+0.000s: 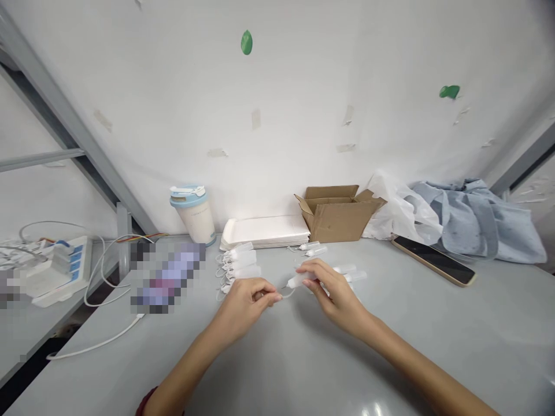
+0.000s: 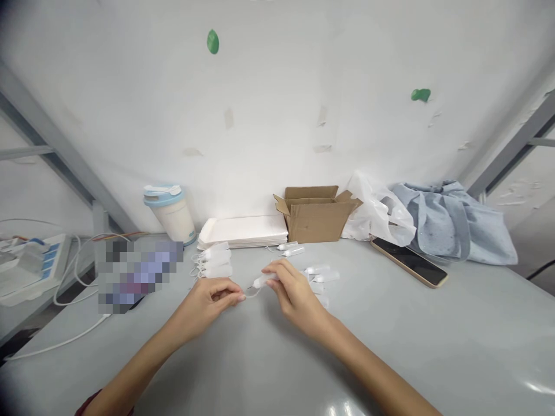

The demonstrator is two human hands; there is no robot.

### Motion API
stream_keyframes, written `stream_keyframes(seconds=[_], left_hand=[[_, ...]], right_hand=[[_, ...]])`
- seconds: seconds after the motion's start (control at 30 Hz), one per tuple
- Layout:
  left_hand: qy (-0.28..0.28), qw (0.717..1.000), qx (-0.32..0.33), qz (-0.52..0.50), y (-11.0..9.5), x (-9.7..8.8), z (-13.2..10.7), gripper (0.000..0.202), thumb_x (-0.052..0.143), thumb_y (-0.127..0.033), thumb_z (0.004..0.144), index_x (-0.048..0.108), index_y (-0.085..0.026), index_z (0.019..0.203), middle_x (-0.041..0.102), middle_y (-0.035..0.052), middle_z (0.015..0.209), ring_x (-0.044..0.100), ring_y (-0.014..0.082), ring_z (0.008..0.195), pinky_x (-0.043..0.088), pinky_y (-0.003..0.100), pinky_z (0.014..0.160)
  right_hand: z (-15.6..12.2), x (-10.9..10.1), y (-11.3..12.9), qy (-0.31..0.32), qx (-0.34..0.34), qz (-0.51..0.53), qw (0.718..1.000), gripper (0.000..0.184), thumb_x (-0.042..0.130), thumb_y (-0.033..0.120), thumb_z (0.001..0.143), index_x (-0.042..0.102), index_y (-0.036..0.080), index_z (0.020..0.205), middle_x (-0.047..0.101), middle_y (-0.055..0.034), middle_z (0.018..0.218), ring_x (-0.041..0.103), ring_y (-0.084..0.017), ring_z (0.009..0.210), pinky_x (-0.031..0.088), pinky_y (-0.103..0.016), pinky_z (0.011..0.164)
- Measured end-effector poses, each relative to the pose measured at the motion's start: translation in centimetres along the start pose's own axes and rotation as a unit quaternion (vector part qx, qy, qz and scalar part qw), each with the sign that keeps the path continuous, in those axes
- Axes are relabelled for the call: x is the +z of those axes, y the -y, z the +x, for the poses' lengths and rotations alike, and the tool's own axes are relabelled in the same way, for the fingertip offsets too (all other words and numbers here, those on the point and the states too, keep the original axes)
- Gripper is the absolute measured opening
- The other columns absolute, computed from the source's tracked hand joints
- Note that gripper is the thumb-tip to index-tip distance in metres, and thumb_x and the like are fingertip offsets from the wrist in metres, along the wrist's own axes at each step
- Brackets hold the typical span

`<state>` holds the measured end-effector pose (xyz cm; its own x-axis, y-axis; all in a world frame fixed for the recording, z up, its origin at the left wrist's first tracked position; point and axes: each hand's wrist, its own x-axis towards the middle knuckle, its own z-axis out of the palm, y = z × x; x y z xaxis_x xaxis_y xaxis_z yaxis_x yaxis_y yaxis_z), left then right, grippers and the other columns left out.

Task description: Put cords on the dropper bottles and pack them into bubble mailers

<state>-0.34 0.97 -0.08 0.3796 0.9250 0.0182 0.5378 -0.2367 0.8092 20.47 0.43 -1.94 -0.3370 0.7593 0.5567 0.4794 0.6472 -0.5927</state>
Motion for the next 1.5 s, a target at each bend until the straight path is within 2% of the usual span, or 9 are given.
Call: stream_keyframes(seconds=[0.2, 0.4, 0.57, 0.8, 0.93, 1.5], left_hand=[[0.027, 0.999, 0.026, -0.002, -0.2, 0.0, -0.2, 0.023, 0.049, -0.028, 0.082, 0.067, -0.017, 0.073, 0.063, 0.0012, 0.069, 0.05, 0.0129, 0.06, 0.037, 0.023, 0.057], [0.029, 0.999, 0.017, -0.001, -0.4, 0.0, -0.2, 0.022, 0.049, -0.027, 0.082, 0.068, -0.017, 0.077, 0.064, 0.0014, 0.07, 0.051, 0.0133, 0.061, 0.037, 0.023, 0.057], [0.029, 0.999, 0.02, 0.007, -0.3, 0.1, -0.3, 0.023, 0.048, -0.027, 0.082, 0.067, -0.017, 0.074, 0.062, 0.0006, 0.069, 0.048, 0.0123, 0.059, 0.036, 0.022, 0.056], [0.033, 0.998, 0.041, 0.041, 0.0, 0.5, -0.2, 0.023, 0.047, -0.024, 0.083, 0.066, -0.017, 0.073, 0.063, 0.0003, 0.068, 0.05, 0.0121, 0.061, 0.036, 0.022, 0.058], [0.044, 0.995, 0.046, 0.072, 0.1, 0.9, -0.2, 0.023, 0.046, -0.021, 0.082, 0.064, -0.016, 0.069, 0.061, -0.0002, 0.064, 0.048, 0.0114, 0.058, 0.034, 0.021, 0.056], [0.039, 0.988, 0.085, 0.121, 0.5, 1.3, -0.4, 0.027, 0.043, -0.015, 0.082, 0.062, -0.016, 0.063, 0.06, -0.0001, 0.061, 0.048, 0.0108, 0.054, 0.033, 0.022, 0.055]], right_hand=[[0.0, -0.1, 0.5, 0.011, 0.054, 0.042, 0.998, 0.018, 0.041, 0.022, 0.093, 0.055, 0.021, 0.104, 0.06, -0.006, 0.095, 0.056, -0.014, 0.073, 0.048, -0.028, 0.063], [-0.1, -0.1, 0.5, 0.014, 0.079, 0.06, 0.995, 0.018, 0.042, 0.024, 0.092, 0.057, 0.022, 0.102, 0.06, -0.0052, 0.094, 0.056, -0.014, 0.071, 0.047, -0.028, 0.062], [-0.2, -0.1, 0.4, 0.018, 0.071, 0.057, 0.996, 0.017, 0.043, 0.022, 0.092, 0.057, 0.021, 0.102, 0.06, -0.0051, 0.094, 0.055, -0.014, 0.072, 0.047, -0.028, 0.065], [0.0, 0.0, 0.4, 0.026, -0.011, 0.036, 0.999, 0.019, 0.042, 0.014, 0.091, 0.057, 0.018, 0.101, 0.06, -0.0079, 0.092, 0.057, -0.016, 0.082, 0.047, -0.029, 0.069], [0.0, 0.1, 0.1, 0.048, 0.003, 0.042, 0.998, 0.019, 0.042, 0.013, 0.09, 0.059, 0.018, 0.098, 0.062, -0.0077, 0.09, 0.058, -0.016, 0.079, 0.047, -0.029, 0.068], [-0.7, 1.2, -0.1, 0.05, 0.026, 0.056, 0.997, 0.02, 0.042, 0.014, 0.089, 0.061, 0.018, 0.096, 0.064, -0.0071, 0.089, 0.059, -0.016, 0.079, 0.047, -0.031, 0.07]])
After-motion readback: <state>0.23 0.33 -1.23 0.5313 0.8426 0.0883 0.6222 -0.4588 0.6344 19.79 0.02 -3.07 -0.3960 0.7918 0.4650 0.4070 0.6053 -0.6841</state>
